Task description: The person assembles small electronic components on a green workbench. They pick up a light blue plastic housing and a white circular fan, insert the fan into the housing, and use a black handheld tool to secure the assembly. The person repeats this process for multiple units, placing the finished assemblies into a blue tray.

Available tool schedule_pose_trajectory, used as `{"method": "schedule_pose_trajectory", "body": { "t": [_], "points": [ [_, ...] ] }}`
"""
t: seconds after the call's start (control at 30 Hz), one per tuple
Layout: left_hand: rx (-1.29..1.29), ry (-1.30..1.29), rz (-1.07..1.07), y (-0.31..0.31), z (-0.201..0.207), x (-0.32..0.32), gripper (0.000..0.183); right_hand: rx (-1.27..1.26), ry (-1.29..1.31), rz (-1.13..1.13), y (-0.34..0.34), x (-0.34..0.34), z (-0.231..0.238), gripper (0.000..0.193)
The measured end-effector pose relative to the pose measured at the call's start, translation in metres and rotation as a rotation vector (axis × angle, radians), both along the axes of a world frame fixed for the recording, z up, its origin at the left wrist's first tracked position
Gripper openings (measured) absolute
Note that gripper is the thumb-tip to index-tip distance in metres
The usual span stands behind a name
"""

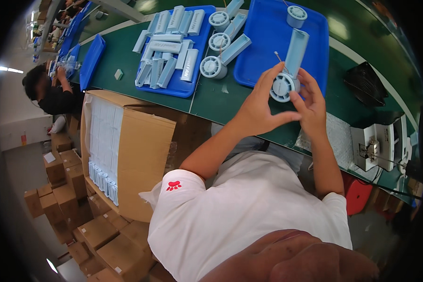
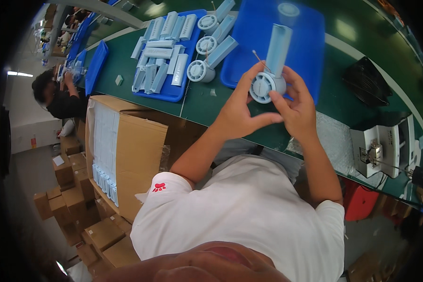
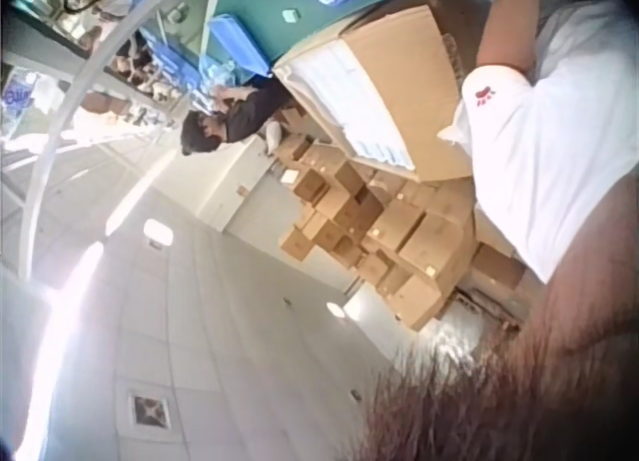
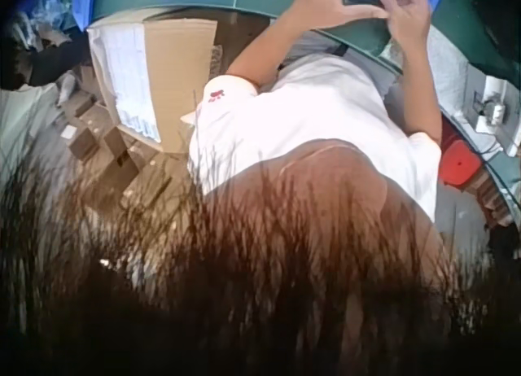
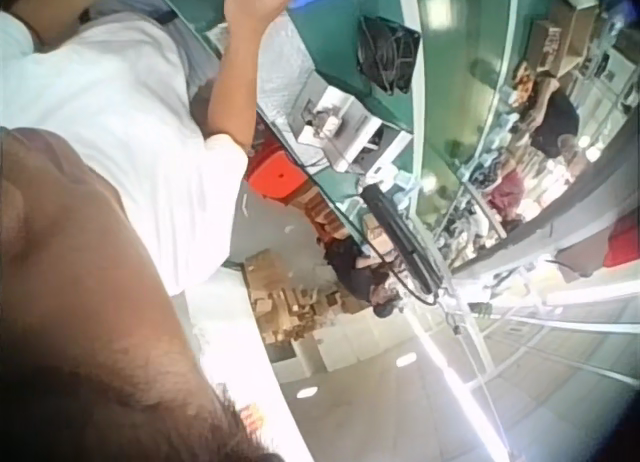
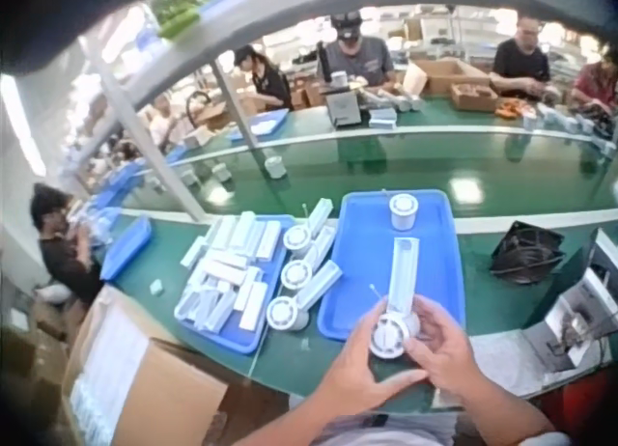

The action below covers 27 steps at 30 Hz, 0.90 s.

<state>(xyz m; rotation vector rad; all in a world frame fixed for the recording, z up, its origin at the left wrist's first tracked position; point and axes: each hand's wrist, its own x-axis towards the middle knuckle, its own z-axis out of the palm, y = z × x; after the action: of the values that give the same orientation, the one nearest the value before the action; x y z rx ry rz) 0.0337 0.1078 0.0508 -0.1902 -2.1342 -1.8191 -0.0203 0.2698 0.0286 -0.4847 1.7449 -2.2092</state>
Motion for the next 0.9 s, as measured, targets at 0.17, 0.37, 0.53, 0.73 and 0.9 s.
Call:
{"method": "schedule_pose_trajectory", "body": {
  "t": [0.17, 0.37, 0.53, 0.73, 0.9],
  "points": [
    [-0.222, -0.235, 0.172, -0.041, 0.011, 0.007, 0.094, 0.095, -0.087, 0.315, -0.024, -0.011, -0.003, 0.054],
    [-0.783, 0.051, 0.26, -0.097, 0.01, 0.019, 0.066, 0.301, 0.084, 0.325, -0.049, -0.01, 0.015, 0.058],
    [-0.839, -0.095, 0.139, -0.133, 0.024, 0.028, 0.069, 0.382, 0.179, 0.31, -0.051, -0.019, 0.004, 0.048],
    [-0.612, -0.173, -0.018, -0.15, 0.006, 0.015, 0.068, 0.331, 0.182, 0.319, -0.048, -0.019, -0.008, 0.039],
    [-0.545, -0.184, -0.073, -0.158, 0.002, 0.009, 0.068, 0.387, 0.384, 0.293, -0.049, -0.014, -0.005, 0.035]
  ]
}}
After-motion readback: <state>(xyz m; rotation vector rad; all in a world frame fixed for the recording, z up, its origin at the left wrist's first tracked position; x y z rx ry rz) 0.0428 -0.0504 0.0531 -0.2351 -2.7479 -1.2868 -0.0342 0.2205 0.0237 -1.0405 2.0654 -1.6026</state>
